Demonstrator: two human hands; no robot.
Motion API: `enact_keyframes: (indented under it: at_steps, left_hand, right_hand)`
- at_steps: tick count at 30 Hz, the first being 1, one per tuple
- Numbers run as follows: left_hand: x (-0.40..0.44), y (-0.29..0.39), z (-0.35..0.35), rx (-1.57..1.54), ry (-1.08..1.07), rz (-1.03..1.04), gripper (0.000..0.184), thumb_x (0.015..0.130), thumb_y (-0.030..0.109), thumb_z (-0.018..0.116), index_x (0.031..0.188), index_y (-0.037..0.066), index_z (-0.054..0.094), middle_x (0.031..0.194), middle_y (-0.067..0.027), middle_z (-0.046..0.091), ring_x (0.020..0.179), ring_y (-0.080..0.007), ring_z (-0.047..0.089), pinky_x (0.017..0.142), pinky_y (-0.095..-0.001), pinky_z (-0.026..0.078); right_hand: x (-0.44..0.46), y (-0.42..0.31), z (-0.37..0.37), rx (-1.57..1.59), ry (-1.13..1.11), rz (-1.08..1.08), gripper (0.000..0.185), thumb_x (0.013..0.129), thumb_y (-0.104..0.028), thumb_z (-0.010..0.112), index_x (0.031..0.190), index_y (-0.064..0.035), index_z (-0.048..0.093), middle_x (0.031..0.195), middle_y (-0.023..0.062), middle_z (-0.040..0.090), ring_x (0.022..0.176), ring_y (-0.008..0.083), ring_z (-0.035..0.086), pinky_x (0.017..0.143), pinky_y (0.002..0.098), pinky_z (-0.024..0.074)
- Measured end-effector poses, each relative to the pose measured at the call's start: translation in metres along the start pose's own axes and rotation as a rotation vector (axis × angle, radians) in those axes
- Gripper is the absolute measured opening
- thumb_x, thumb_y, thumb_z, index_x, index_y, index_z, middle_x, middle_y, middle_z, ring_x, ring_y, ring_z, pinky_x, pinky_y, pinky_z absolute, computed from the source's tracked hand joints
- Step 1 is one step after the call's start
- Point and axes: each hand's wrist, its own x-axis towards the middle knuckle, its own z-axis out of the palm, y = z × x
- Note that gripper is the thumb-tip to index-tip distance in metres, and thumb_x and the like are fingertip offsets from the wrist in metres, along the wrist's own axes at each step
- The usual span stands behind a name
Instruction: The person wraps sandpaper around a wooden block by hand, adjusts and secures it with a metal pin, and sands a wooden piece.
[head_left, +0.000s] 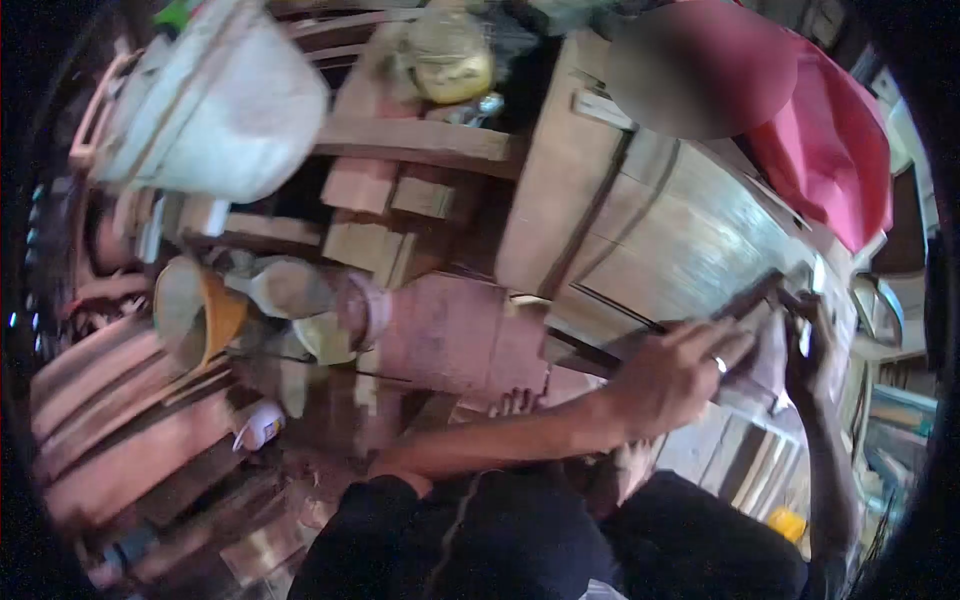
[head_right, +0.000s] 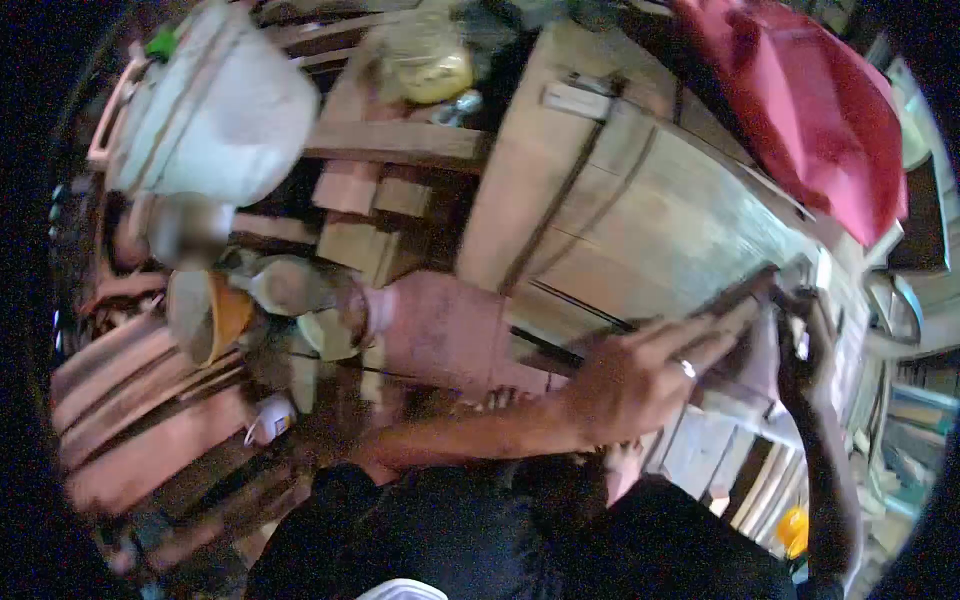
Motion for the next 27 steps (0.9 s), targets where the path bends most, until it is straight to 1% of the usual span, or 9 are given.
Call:
enact_keyframes:
  at_steps: [1,2,3,7,8,10,12,19,27]
  left_hand:
    - [0.0,0.002,-0.007,-0.019,-0.035,0.009,0.055,0.081,0.006,0.063,0.136,-0.002,0.062,0.133,-0.0279,0.061,0.119,-0.0398,0.064,0.09,-0.0446,0.06]
    - [-0.001,0.006,-0.018,-0.004,-0.03,-0.002,0.055,0.085,0.006,0.064,0.139,0.004,0.062,0.136,-0.021,0.061,0.114,-0.0377,0.065,0.098,-0.0443,0.055]
    - [0.0,0.006,-0.026,0.005,-0.004,0.01,0.054,0.084,0.005,0.064,0.138,0.006,0.063,0.135,-0.0207,0.061,0.114,-0.0379,0.064,0.099,-0.0452,0.054]
    - [0.01,0.007,-0.054,0.069,-0.012,-0.014,0.053,0.081,0.004,0.066,0.134,0.006,0.065,0.129,-0.0191,0.061,0.118,-0.0358,0.06,0.104,-0.0469,0.049]
    - [0.01,0.01,-0.06,0.061,-0.063,-0.04,0.056,0.082,0.004,0.066,0.137,0.008,0.063,0.129,-0.0192,0.059,0.116,-0.0369,0.06,0.102,-0.048,0.049]
    - [0.011,0.008,-0.06,0.096,-0.149,-0.114,0.057,0.081,0.0,0.063,0.138,0.008,0.062,0.128,-0.0225,0.056,0.117,-0.0424,0.057,0.104,-0.0494,0.047]
    - [0.004,0.002,-0.06,0.153,-0.192,-0.111,0.058,0.079,-0.001,0.063,0.136,0.008,0.063,0.131,-0.0232,0.053,0.118,-0.0431,0.056,0.104,-0.0498,0.046]
    - [0.016,0.014,-0.046,0.079,-0.089,0.035,0.053,0.079,0.003,0.064,0.132,0.008,0.063,0.13,-0.0171,0.05,0.128,-0.0389,0.046,0.11,-0.0504,0.039]
    - [0.023,-0.006,-0.044,-0.004,-0.057,0.023,0.051,0.081,0.003,0.065,0.131,0.006,0.061,0.122,-0.0182,0.055,0.122,-0.0378,0.051,0.109,-0.0476,0.04]
  right_hand:
    - [0.003,0.001,0.003,0.158,0.017,-0.044,0.028,0.091,0.009,0.06,0.117,0.0036,0.068,0.103,0.0189,0.063,0.1,0.0347,0.061,0.091,0.0375,0.0479]
    - [0.013,-0.017,-0.005,0.209,0.007,-0.043,0.03,0.088,0.01,0.061,0.117,0.0042,0.068,0.103,0.0193,0.064,0.101,0.0348,0.062,0.09,0.0368,0.0481]
    - [0.016,-0.022,-0.004,0.328,0.009,0.005,0.031,0.086,0.011,0.06,0.115,0.0045,0.068,0.104,0.0206,0.064,0.1,0.0357,0.063,0.09,0.0377,0.0491]
    - [0.033,-0.033,-0.006,0.336,-0.031,-0.168,0.036,0.082,0.013,0.057,0.115,0.0023,0.068,0.115,0.0223,0.066,0.116,0.0396,0.063,0.1,0.0411,0.05]
    - [0.033,-0.035,-0.001,0.392,-0.031,-0.106,0.036,0.083,0.011,0.058,0.116,0.0013,0.068,0.12,0.0221,0.064,0.119,0.0396,0.062,0.101,0.0423,0.05]
    - [0.038,-0.032,0.016,0.429,-0.046,-0.159,0.037,0.084,0.007,0.063,0.12,-0.002,0.066,0.122,0.0225,0.06,0.113,0.0425,0.06,0.099,0.0441,0.0499]
    - [0.043,-0.036,0.024,0.451,-0.072,-0.165,0.036,0.086,0.006,0.06,0.12,-0.0026,0.065,0.116,0.0216,0.061,0.109,0.042,0.061,0.094,0.0444,0.0511]
    - [0.047,-0.043,0.026,0.44,0.019,-0.201,0.028,0.09,0.002,0.066,0.118,-0.0007,0.066,0.118,0.0221,0.064,0.109,0.0397,0.066,0.093,0.0415,0.0532]
    - [0.049,-0.035,0.024,0.464,-0.041,-0.214,0.028,0.092,0.001,0.064,0.12,0.0008,0.062,0.116,0.0216,0.064,0.109,0.0397,0.065,0.093,0.0428,0.0524]
